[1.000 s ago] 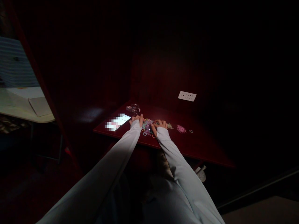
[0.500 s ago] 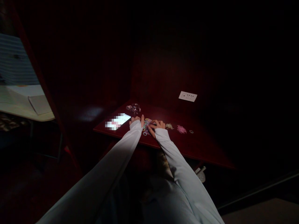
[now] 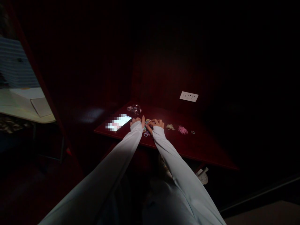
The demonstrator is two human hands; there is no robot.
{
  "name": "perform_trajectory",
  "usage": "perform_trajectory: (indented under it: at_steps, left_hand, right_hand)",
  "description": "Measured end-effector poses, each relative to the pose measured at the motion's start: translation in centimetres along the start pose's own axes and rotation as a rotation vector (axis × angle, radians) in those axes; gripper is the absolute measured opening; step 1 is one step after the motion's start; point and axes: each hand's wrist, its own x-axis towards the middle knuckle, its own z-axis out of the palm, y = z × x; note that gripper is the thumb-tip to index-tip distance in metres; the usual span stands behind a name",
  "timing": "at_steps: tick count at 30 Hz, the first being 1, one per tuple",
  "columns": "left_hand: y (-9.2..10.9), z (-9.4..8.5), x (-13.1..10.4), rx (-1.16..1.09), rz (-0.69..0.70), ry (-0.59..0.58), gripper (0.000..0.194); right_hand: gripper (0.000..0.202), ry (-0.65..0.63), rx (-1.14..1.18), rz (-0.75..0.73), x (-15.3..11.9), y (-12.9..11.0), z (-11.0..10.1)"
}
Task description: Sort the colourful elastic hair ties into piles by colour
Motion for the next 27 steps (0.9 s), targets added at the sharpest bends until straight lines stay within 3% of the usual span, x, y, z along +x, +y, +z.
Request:
perform_trajectory:
  at_steps: [3, 17, 20, 23, 27]
  left_hand:
    - [0.7, -0.2, -0.2, 0.003, -0.11, 0.019, 0.059]
    - [1.1, -0.7, -0.7, -0.085, -0.093, 0.013, 0.057]
    - [0.9, -0.6, -0.6, -0.125, -0.089, 0.02, 0.059]
    - [0.8, -0.6, -0.4, -0.18, -0.101, 0.015, 0.061]
    - [0.7, -0.7, -0.4, -0.221, -0.098, 0.011, 0.061]
  right_hand:
    - [0.037, -0.031, -0.017, -0.031, 0.2, -0.2, 0.3]
    - [0.03, 0.013, 0.051, -0.034, 0.3, 0.2, 0.6]
    - [0.034, 0.104, 0.152, 0.08, 0.4, 0.8, 0.8]
    - [0.039, 0.201, 0.248, 0.286, 0.5, 1.8, 0.9]
    - [0.039, 0.263, 0.24, 0.435, 0.3, 3.6, -0.1]
